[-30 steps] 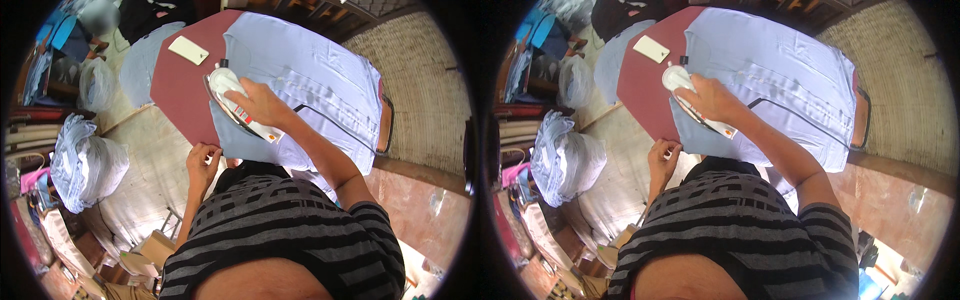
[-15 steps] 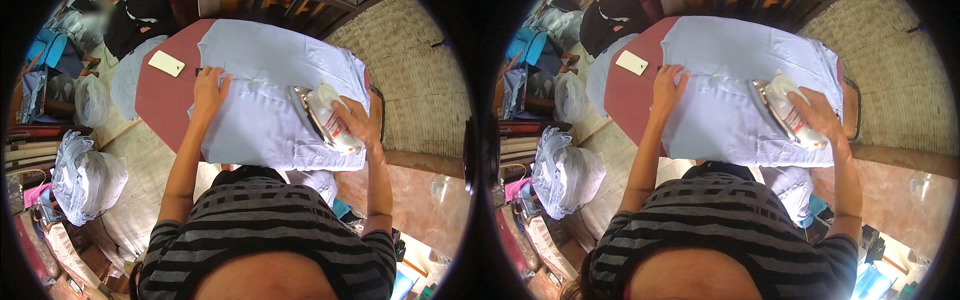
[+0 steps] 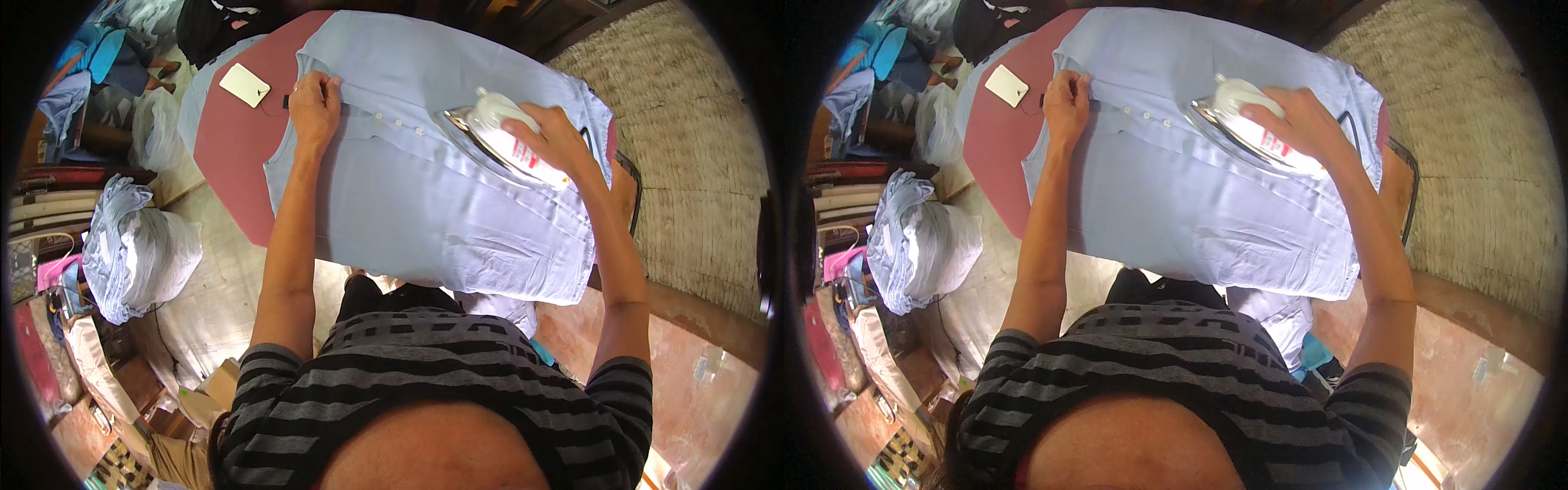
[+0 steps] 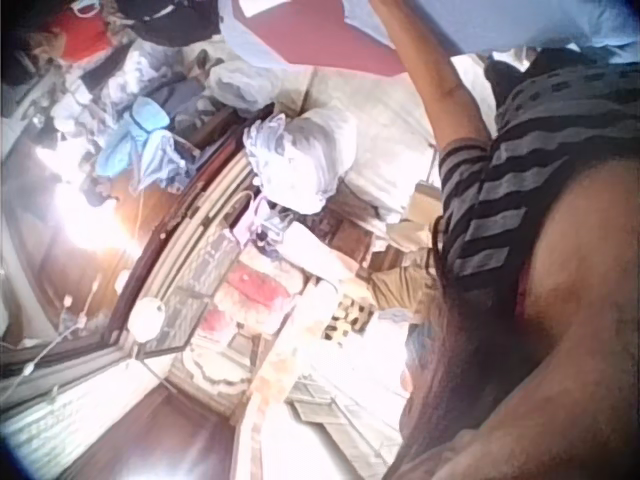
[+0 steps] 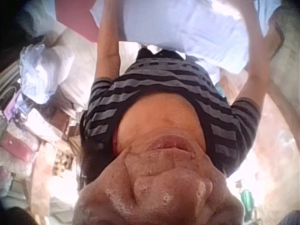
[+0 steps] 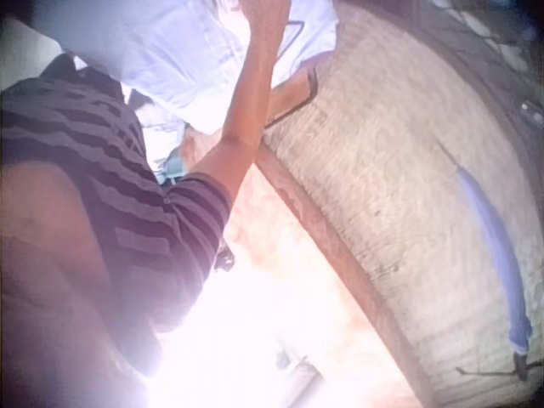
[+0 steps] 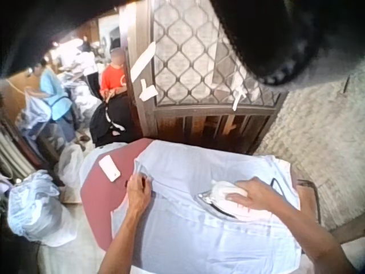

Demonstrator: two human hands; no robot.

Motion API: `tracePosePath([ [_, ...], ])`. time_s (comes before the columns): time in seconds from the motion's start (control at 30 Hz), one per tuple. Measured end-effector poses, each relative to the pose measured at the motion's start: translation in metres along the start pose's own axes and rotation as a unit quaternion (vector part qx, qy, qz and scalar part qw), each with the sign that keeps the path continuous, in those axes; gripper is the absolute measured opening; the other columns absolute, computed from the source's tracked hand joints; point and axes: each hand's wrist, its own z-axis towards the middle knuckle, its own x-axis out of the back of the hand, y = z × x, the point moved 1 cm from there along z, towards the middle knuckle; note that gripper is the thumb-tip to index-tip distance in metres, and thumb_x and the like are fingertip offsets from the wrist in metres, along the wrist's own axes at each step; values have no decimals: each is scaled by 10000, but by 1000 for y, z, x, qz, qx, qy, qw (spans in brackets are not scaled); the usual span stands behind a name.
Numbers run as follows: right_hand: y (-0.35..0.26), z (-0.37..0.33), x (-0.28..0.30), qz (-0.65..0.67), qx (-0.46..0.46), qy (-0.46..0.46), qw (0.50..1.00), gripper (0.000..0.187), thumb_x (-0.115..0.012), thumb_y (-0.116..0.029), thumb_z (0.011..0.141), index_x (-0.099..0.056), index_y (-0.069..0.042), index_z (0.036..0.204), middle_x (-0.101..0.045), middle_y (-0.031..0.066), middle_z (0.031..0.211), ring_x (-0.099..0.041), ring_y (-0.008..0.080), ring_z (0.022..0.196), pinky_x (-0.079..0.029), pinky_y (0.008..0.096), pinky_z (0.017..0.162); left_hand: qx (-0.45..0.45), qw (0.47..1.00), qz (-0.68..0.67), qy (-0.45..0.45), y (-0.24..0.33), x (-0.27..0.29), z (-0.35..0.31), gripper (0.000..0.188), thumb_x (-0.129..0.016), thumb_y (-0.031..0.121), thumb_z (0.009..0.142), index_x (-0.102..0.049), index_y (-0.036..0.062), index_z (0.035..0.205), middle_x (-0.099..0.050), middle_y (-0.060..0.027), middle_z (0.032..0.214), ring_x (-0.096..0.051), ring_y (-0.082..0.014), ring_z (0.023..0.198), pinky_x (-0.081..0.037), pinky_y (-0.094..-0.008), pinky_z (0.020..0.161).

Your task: The person irons a light blue shirt on an ironing board using an iron, then lifts the shirt and folds it on the board.

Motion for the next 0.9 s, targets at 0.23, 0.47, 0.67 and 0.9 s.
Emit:
tracePosePath([
  [0.23,-25,59,-16,-33,44,-16,998,485,-605,-465,962,-704,10,975,-623,147,684,-538,222,574,-446,376,576,-14,999,30,-37,13,14,-1,253,-725,244,889,-617,16,878,-619,-142,766,-583,-341,769,-456,-428,722],
  [0.47,-10,23,4,-8,23,-43,999,516,-603,-503,958,-717,-1,989,-655,151,720,-591,247,626,-473,391,627,71,964,249,-54,35,49,-48,392,-725,412,884,-647,27,875,-658,-138,879,-605,-341,856,-469,-452,755],
  [0.67,-2,4,5,22,21,-58,998,461,-629,-443,972,-714,9,1007,-649,131,682,-560,181,573,-454,348,570,84,986,140,-46,24,44,-43,371,-710,384,897,-643,29,813,-642,-114,811,-604,-308,807,-441,-452,719],
  [0.9,-14,-1,0,11,-9,-87,996,472,-648,-481,913,-747,-27,996,-693,167,752,-642,266,643,-488,375,630,60,981,179,-54,17,43,-43,357,-689,389,911,-647,48,818,-640,-83,799,-620,-292,805,-434,-427,684],
])
